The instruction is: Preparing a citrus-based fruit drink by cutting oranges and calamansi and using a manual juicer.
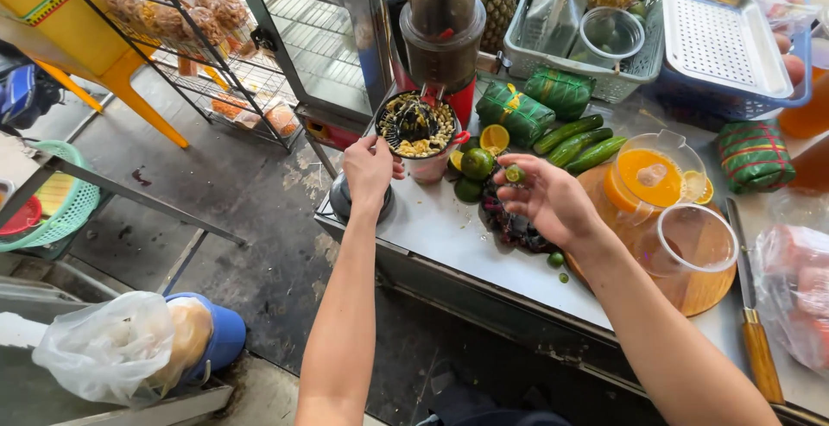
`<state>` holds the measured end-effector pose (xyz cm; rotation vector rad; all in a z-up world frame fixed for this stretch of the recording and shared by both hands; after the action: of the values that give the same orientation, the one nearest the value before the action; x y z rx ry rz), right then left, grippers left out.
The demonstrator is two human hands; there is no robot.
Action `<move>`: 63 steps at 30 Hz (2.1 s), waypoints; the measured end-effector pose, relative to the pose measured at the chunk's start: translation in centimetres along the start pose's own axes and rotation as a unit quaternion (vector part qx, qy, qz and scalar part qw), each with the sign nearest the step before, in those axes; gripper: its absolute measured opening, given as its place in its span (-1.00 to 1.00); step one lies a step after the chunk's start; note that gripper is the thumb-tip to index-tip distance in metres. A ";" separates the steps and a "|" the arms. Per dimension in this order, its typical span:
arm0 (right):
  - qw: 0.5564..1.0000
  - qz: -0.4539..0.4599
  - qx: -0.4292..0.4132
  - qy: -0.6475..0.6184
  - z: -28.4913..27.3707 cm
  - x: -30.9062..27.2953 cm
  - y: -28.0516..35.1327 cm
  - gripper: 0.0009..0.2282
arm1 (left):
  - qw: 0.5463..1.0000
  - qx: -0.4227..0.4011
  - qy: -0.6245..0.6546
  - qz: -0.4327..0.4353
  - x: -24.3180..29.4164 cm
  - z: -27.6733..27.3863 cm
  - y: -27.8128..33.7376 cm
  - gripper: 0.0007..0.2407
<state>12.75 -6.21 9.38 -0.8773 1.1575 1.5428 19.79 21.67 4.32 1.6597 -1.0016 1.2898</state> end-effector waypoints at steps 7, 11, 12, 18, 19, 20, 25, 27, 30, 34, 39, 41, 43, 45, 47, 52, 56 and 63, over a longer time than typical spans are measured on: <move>0.975 0.002 0.067 0.214 1.8 3.8 -11.0 -0.64 | 0.995 -0.022 -0.087 0.040 1.8 -1.7 0.3 -0.78; 0.899 0.009 0.101 0.426 -0.6 6.1 -15.5 -0.59 | 0.995 -0.039 -0.087 0.041 2.1 -1.8 0.1 -0.78; 0.876 0.011 0.100 0.472 0.1 5.3 -14.5 -0.61 | 0.995 -0.043 -0.086 0.040 2.3 -1.9 0.5 -0.78; 0.818 -0.037 0.085 0.568 1.7 1.1 -12.7 -0.63 | 0.993 -0.065 -0.093 0.029 2.1 -2.6 1.9 -0.74; 0.817 -0.045 0.088 0.567 2.6 0.7 -12.6 -0.62 | 0.992 -0.064 -0.103 0.031 2.4 -3.3 2.3 -0.74; 0.819 -0.046 0.087 0.565 2.3 1.0 -12.7 -0.62 | 0.992 -0.062 -0.106 0.032 2.8 -3.6 3.0 -0.74; 0.845 -0.038 0.103 0.524 2.4 1.0 -11.7 -0.59 | 0.998 -0.057 -0.039 -0.002 4.4 -5.0 5.6 -0.73; 0.869 -0.033 0.117 0.479 1.9 0.5 -9.1 -0.59 | 0.998 -0.064 -0.030 0.007 5.7 -4.5 6.3 -0.73; 0.898 -0.012 0.126 0.422 -0.5 1.0 -5.6 -0.61 | 0.996 -0.088 -0.013 0.032 9.1 -2.5 6.4 -0.75; 0.930 -0.011 0.103 0.352 -3.5 4.3 -2.5 -0.69 | 0.992 -0.119 0.007 0.033 10.3 -0.1 7.2 -0.77; 0.966 -0.065 0.070 0.242 -5.0 3.3 -3.4 -0.68 | 0.992 -0.118 0.038 -0.017 2.5 0.1 10.1 -0.78; 0.975 -0.066 0.058 0.202 -4.8 3.7 -4.9 -0.67 | 0.993 -0.107 0.036 -0.033 -1.6 -0.6 11.6 -0.78; 0.969 -0.089 0.055 0.222 -3.9 4.2 -6.8 -0.66 | 0.992 -0.096 0.007 -0.075 -5.8 -1.5 12.8 -0.75; 0.942 -0.076 0.057 0.322 -2.5 3.5 -7.8 -0.65 | 0.993 -0.091 -0.023 -0.076 -8.7 -1.8 12.7 -0.75; 0.903 -0.069 0.064 0.419 -0.9 2.5 -8.9 -0.63 | 0.992 -0.089 -0.051 -0.072 -11.0 -2.0 12.2 -0.74; 0.827 -0.096 0.026 0.553 2.5 2.7 -13.9 -0.64 | 0.985 -0.121 -0.098 -0.080 -13.1 -0.9 10.7 -0.71; 0.819 -0.169 0.044 0.547 3.6 0.2 -12.4 -0.67 | 0.985 -0.138 -0.070 -0.078 -10.0 -1.7 11.3 -0.65; 0.740 -0.400 0.093 0.532 4.3 -3.7 0.1 -0.80 | 0.991 -0.089 -0.097 -0.015 1.0 -1.3 13.6 -0.64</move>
<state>13.66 -3.11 14.03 -1.9009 1.3375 0.0961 6.97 17.62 7.05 1.6767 -1.1675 1.0025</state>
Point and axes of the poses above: each hand's wrist, its own y-axis away from the middle knuckle, its own z-axis out of the palm, x = y × z, the point moved 5 cm from there along -y, towards the middle knuckle, and after that the axes turned 1 degree about -x, right-handed, at the moved point
